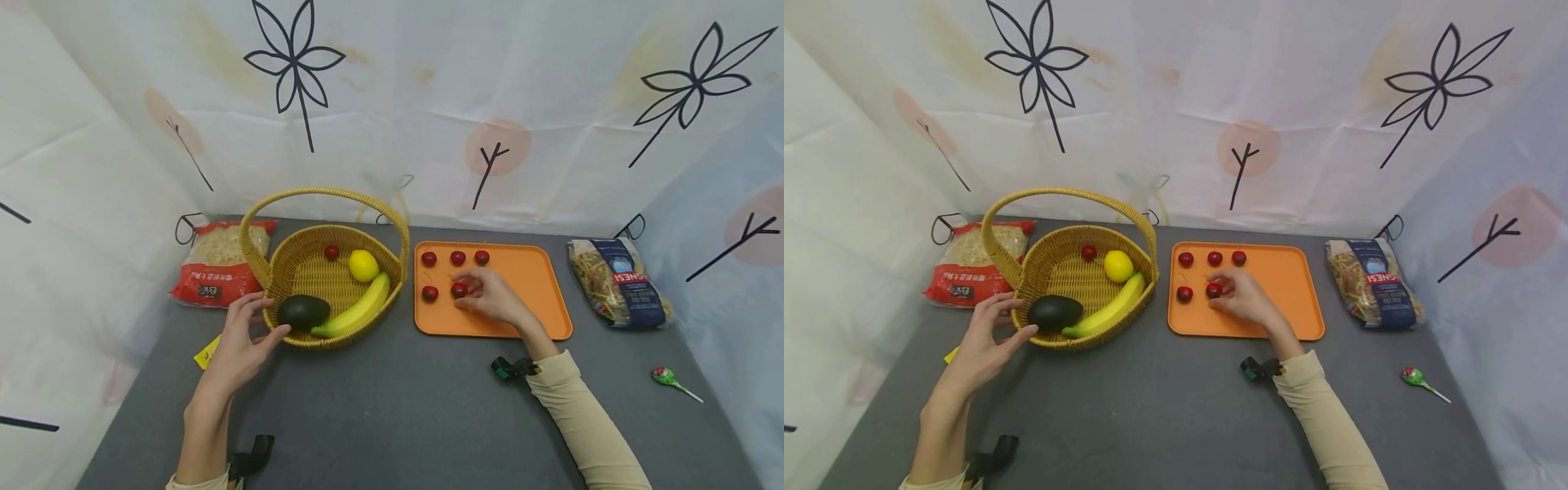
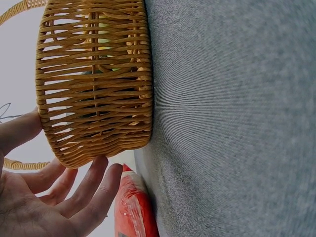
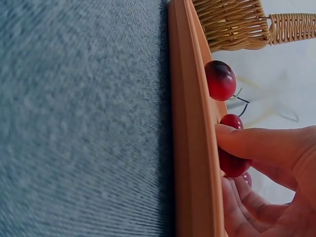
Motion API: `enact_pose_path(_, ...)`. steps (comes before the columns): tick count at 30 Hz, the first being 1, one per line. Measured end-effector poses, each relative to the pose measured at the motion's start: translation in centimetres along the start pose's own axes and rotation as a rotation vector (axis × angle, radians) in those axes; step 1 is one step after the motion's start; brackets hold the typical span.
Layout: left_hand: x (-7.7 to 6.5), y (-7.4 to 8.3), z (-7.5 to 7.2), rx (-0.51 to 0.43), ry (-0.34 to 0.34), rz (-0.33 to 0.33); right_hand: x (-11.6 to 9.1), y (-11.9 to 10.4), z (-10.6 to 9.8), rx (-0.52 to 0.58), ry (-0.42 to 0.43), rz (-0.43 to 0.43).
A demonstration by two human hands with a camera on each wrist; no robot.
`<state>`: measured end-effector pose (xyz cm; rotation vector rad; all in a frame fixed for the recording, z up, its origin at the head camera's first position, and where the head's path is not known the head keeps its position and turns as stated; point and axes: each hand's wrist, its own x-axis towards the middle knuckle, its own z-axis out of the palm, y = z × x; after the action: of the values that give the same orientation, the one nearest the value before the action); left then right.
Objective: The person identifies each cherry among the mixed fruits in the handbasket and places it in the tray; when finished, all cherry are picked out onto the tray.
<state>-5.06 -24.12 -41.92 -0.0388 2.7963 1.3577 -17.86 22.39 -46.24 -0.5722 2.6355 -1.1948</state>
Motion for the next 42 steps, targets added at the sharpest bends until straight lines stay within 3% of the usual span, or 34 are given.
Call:
enact_pose_path(13,0.0,-0.2,0.0,-0.007,-0.006,-0.021,-0.8,-1.3,-0.7,-0.012,0.020,0.020)
enact_pose_path(17,0.0,-0.2,0.0,-0.009,-0.009,-0.027,-1.3,-2.4,-1.2,0.032,0.042,0.006)
enact_pose_path(25,-0.1,-0.3,0.1,-0.006,-0.008,-0.019,-2.2,-5.9,-1.4,0.225,0.067,-0.071)
enact_pose_path(32,-0.1,-0.4,0.0,0.006,-0.002,0.002,-2.3,-9.9,-0.3,0.321,0.056,-0.213)
enact_pose_path(37,0.0,-0.4,0.0,0.005,-0.004,0.001,-1.2,-12.5,1.3,0.373,-0.013,-0.291)
enact_pose_path(42,0.1,-0.4,-0.1,0.006,0.000,-0.001,1.3,-15.1,3.3,0.378,-0.093,-0.344)
